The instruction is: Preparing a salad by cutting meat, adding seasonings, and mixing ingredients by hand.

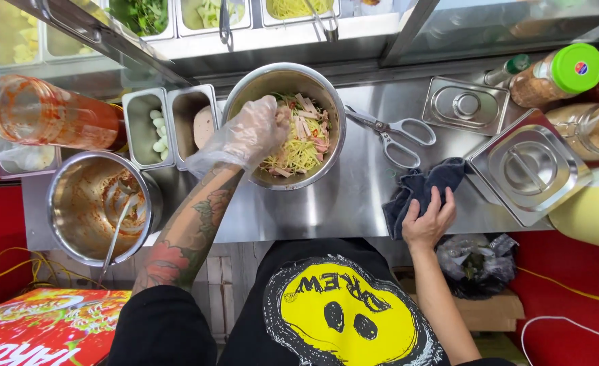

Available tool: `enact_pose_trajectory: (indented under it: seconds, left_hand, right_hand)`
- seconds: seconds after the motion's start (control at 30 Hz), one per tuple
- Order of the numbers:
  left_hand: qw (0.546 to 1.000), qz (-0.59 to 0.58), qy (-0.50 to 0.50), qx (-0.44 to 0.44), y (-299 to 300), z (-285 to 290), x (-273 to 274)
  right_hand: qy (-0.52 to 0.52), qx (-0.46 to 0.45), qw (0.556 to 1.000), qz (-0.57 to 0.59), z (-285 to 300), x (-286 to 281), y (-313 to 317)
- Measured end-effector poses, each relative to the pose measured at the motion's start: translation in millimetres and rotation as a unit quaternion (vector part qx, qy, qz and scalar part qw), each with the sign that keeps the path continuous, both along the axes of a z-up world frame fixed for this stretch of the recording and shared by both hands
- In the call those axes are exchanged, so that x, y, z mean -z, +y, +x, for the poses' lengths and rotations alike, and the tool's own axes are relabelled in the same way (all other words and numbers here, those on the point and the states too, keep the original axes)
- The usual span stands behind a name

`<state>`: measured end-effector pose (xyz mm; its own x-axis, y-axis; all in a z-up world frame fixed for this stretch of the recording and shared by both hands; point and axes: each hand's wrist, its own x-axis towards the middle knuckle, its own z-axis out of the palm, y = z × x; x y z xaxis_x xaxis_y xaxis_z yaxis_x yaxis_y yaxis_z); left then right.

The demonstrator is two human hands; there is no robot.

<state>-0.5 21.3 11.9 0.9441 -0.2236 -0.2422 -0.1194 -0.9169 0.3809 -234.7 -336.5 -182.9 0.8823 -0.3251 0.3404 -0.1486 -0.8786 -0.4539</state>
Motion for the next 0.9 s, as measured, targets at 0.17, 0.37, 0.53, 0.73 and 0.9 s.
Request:
enact_pose_trajectory:
  seconds: [0.17, 0.37, 0.53, 0.73, 0.9]
  left_hand:
    - [0.997, -0.024, -0.077, 0.018, 13, -9, 17]
    - [0.999, -0.029, -0.029, 0.008, -7, -23, -34]
    - [1.000, -0.007, 0.006, -0.012, -30, -20, -51]
    - [0.978, 0.155, -0.111, 0.091, -21, 4, 61]
    - [0.987, -0.127, 0.084, -0.060, -34, -17, -9]
  right_hand:
    - [-0.017, 0.017, 1.000, -0.010, 2, 3, 1]
    - [-0.028, 0.020, 0.999, -0.015, 1, 8, -1]
    - [-0.031, 0.025, 0.999, -0.019, 3, 5, -1]
    - [-0.025, 0.026, 0.999, -0.021, 4, 3, 1]
    - [-0.030, 0.023, 0.999, -0.016, 4, 3, -2]
